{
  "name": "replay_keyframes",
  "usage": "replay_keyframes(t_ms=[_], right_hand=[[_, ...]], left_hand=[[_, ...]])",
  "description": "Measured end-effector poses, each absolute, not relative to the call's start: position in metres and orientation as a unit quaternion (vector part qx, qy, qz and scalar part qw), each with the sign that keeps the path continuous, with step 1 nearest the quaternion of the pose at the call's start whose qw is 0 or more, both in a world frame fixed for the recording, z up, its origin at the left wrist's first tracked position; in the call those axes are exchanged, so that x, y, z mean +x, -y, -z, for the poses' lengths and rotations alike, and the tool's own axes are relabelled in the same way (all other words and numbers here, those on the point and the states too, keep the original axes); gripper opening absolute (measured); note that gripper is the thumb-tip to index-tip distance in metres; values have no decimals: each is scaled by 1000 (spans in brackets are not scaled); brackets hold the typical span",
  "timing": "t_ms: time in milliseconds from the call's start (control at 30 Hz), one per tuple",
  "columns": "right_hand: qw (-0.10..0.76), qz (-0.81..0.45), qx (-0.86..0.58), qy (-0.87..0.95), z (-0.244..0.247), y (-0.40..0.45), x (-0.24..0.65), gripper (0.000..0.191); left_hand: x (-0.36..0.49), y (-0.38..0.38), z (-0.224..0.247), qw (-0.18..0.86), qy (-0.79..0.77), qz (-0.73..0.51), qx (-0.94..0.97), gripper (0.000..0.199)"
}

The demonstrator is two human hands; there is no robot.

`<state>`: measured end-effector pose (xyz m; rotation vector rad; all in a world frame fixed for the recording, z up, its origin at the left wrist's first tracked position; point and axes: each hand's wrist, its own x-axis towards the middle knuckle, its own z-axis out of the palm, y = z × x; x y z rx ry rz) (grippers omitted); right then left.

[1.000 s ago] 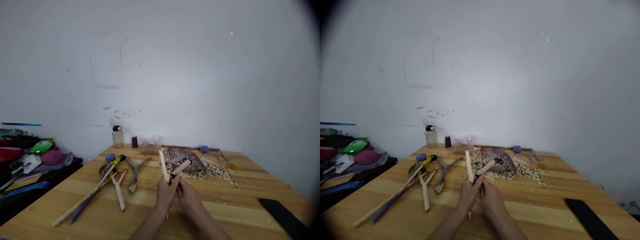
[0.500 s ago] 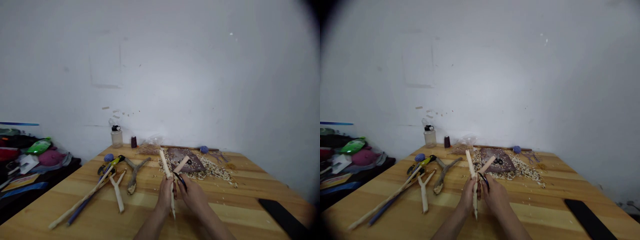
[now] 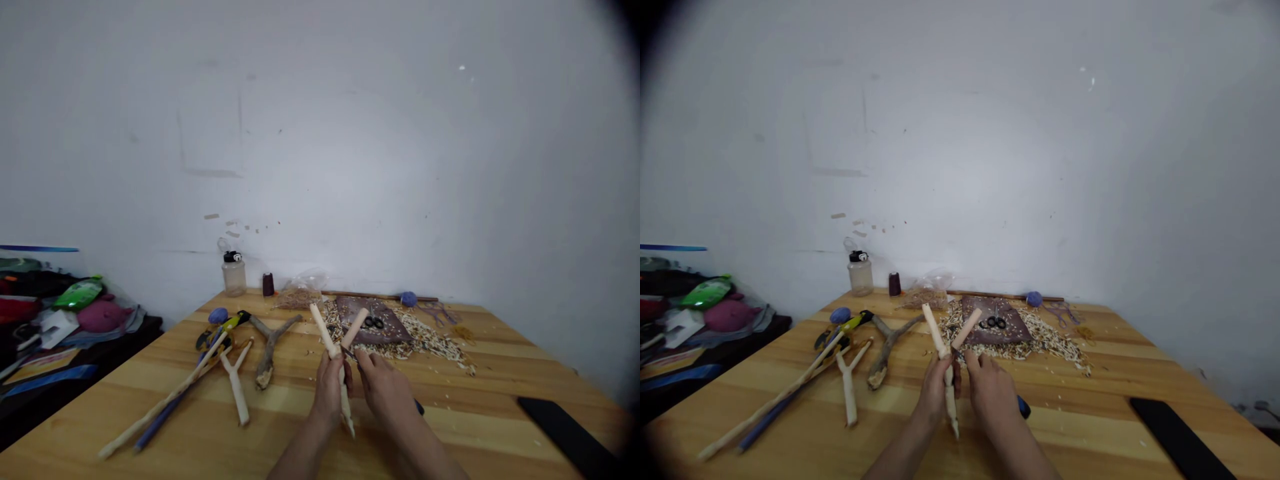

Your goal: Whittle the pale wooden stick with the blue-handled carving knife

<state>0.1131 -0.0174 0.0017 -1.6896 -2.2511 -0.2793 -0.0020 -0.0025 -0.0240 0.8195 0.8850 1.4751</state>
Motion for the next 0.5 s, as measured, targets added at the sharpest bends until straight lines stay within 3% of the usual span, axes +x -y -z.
replay_keyframes(t_ms=[200,500], right_hand=[[125,115,-591,788,-5,22,110,39],[101,114,-606,781,-8,24,108,39]], left_hand=[[-3,3,22,546,-395,-640,368,31],[-4,4,22,500,-410,-627,435,34]])
